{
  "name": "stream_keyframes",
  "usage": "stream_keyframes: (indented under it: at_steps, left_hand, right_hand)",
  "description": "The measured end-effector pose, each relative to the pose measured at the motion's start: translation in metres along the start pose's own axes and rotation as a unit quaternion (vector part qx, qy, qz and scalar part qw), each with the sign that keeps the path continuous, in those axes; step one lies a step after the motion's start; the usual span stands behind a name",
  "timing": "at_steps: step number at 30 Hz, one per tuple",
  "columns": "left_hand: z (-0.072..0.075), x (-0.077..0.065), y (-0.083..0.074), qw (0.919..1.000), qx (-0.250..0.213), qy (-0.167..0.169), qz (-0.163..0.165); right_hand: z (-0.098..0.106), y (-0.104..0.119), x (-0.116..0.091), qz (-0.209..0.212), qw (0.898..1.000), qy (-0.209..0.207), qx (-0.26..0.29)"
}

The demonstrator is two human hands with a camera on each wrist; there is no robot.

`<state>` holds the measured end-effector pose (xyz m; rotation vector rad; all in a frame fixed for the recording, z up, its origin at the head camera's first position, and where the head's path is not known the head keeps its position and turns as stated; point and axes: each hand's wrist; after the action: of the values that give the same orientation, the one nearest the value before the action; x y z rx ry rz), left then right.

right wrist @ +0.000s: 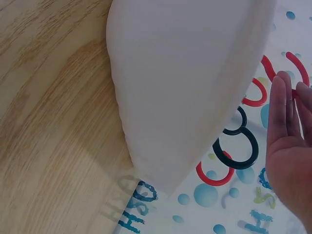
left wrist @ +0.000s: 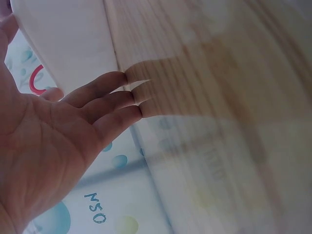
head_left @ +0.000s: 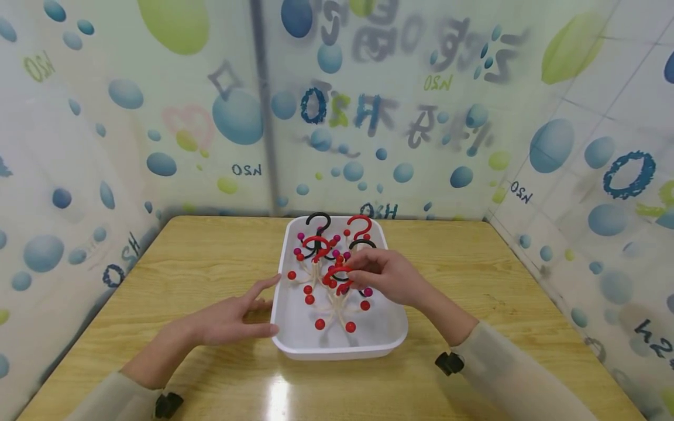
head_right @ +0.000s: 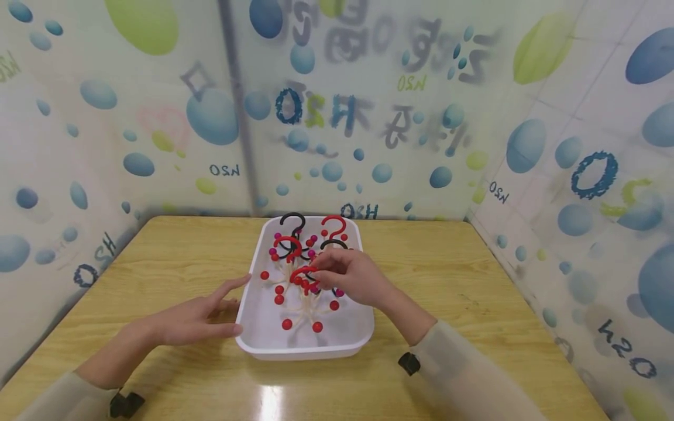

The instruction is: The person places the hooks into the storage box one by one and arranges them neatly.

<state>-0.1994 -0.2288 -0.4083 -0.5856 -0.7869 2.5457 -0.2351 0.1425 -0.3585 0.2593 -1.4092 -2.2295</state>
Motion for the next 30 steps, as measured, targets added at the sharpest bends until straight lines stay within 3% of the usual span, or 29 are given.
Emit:
stream_keyframes:
  at_steps: [9, 30]
  left_hand:
    - [-0.001, 0.001, 0.001, 1.0000, 0.002, 0.001, 0.000]
    - [-0.002, 0.000, 0.001, 1.0000, 0.004, -0.002, 0.008]
  right_hand:
    - [0.000, -0.007, 0.001, -0.025, 1.000, -0.004, -0.018]
    - [0.000, -0.014, 0.001, -0.039, 0.999, -0.001, -0.009]
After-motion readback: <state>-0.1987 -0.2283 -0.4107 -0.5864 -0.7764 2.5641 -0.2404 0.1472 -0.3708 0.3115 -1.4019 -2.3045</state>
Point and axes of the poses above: each hand's wrist, its own x-axis towards the middle knuckle, its own z-axis out of the back of the hand, y = z × x, and after that the axes turned 5 degrees about x, right-handed
